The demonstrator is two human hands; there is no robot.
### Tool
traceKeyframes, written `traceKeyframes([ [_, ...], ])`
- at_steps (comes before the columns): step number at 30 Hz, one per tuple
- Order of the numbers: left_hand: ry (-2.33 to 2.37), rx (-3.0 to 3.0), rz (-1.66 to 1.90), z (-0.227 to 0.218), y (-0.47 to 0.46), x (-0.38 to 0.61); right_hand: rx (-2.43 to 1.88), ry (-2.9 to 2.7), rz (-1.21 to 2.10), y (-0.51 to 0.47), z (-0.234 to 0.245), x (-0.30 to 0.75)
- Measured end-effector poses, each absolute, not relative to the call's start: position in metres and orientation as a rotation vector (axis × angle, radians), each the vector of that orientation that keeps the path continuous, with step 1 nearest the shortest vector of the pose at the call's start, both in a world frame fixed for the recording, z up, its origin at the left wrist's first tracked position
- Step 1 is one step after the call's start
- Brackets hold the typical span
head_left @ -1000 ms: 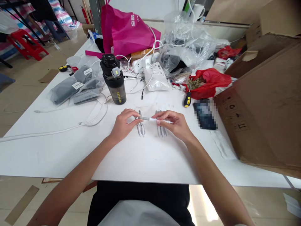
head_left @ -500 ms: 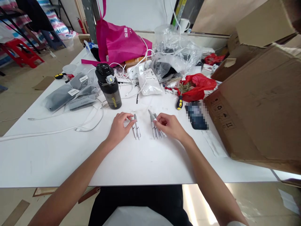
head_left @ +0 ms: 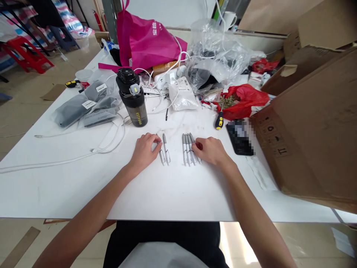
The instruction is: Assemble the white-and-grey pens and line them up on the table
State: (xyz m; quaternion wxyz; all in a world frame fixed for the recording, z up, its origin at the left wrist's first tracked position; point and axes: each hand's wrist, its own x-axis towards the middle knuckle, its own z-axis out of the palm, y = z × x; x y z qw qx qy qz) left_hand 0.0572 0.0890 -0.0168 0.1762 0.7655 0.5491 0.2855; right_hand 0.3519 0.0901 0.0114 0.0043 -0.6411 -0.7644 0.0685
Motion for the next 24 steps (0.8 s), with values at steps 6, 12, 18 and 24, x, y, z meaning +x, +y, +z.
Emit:
traceKeyframes([
  [6,1.563,2.186,0.826,-0.014,0.088,0.055,-1.975,-2.382,0.259,0.089,0.011,0.35],
  [12,1.654,2.071,0.812,-0.008,0.087,0.052,-1.959,-2.33,0.261,0.089,0.005,0.349],
  [18,1.575,1.872,0.888,0.001,0.086,0.052,-1.928,-2.309,0.262,0.089,0.002,0.351],
  [24,1.314,1.416,1.041,0.009,0.09,0.052,-2.007,-2.246,0.146,0.091,0.002,0.352],
])
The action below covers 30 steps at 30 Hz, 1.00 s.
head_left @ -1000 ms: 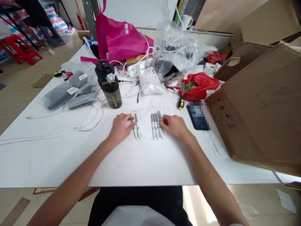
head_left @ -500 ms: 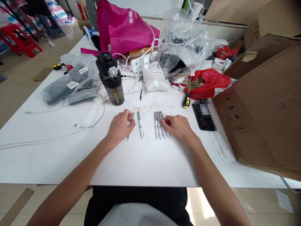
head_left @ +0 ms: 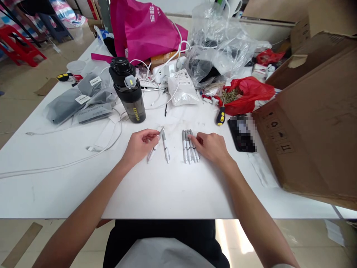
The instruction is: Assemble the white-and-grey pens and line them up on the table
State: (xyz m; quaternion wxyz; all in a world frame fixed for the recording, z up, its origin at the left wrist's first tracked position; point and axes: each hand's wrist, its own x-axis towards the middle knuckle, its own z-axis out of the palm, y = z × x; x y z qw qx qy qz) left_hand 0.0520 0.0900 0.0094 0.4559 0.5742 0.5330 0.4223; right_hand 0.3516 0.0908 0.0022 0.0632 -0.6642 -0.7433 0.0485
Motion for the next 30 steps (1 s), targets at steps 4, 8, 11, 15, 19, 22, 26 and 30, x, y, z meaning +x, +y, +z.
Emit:
traceKeyframes([
  [4,1.029,1.06,1.095,0.022,0.091,0.052,-2.03,-2.196,0.094,0.091,0.002,0.351],
  [8,0.889,0.941,1.158,0.029,0.091,0.05,-2.014,-2.172,0.053,0.091,0.002,0.35],
  [11,0.858,0.926,1.194,0.03,0.091,0.048,-2.01,-2.157,0.042,0.09,0.001,0.349],
  [15,0.823,0.882,1.205,0.03,0.089,0.048,-2.025,-2.084,0.02,0.09,0.002,0.349],
  [19,0.784,0.878,1.206,0.029,0.087,0.049,-2.027,-1.943,-0.05,0.093,0.004,0.352],
  [22,0.801,0.891,1.199,0.027,0.086,0.051,-2.039,-1.867,-0.138,0.098,0.002,0.362],
  [26,0.803,0.884,1.189,0.024,0.086,0.054,-2.163,-1.736,-0.119,0.105,-0.007,0.381],
  [30,0.793,0.803,1.158,0.021,0.084,0.058,-2.203,-1.7,-0.064,0.111,-0.015,0.397],
])
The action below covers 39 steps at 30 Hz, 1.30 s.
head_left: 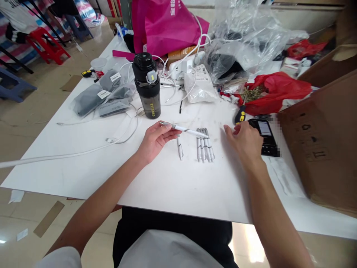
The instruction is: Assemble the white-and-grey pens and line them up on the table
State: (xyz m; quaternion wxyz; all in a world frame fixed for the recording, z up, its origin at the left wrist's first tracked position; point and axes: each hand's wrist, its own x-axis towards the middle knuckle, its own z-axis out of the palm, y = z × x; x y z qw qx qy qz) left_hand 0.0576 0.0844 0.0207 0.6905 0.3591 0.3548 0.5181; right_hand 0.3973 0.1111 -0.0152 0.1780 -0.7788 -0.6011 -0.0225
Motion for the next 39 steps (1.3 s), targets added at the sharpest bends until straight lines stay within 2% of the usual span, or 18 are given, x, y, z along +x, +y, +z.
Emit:
traceKeyframes([
  [10,0.823,0.836,1.071,0.018,0.076,0.07,-1.893,-1.882,-0.185,0.106,-0.002,0.379],
  [19,0.743,0.847,0.853,0.023,0.073,0.068,-2.185,-1.688,-0.117,0.105,-0.015,0.388],
  [23,0.699,0.848,0.787,0.023,0.071,0.068,-2.145,-1.703,-0.025,0.111,-0.015,0.396],
  [30,0.695,0.881,0.832,0.023,0.068,0.066,-1.922,-1.816,-0.21,0.111,-0.009,0.382],
  [39,0.705,0.903,0.902,0.023,0.069,0.065,-1.694,-1.905,-0.11,0.099,-0.011,0.362],
])
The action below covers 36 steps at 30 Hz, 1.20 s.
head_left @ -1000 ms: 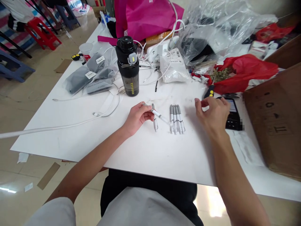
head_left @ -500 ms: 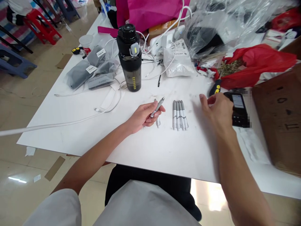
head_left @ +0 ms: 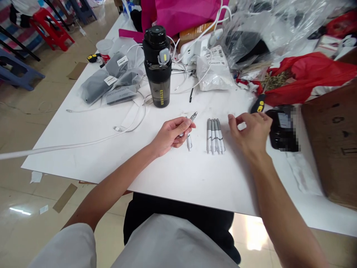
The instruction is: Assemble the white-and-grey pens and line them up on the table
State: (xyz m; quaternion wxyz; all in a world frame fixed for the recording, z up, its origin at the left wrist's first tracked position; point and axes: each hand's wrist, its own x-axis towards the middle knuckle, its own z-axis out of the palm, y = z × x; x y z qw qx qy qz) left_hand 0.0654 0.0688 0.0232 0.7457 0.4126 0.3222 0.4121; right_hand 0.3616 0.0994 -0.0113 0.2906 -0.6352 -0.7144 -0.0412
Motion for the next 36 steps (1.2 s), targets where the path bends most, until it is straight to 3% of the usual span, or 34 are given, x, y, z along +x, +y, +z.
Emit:
traceKeyframes([
  [13,0.609,0.812,0.952,0.024,0.072,0.064,-1.521,-1.976,-0.041,0.094,-0.018,0.346],
  [24,0.527,0.955,1.107,0.013,0.071,0.074,-1.035,-2.097,0.371,0.068,-0.012,0.323],
  [31,0.826,1.235,1.107,0.005,0.073,0.073,-1.029,-1.686,0.743,0.059,-0.012,0.303],
  [34,0.952,1.386,1.124,0.007,0.071,0.072,-1.185,-1.643,0.704,0.062,-0.006,0.306],
  [36,0.992,1.386,1.167,0.009,0.071,0.072,-1.333,-1.741,0.509,0.07,-0.003,0.317],
])
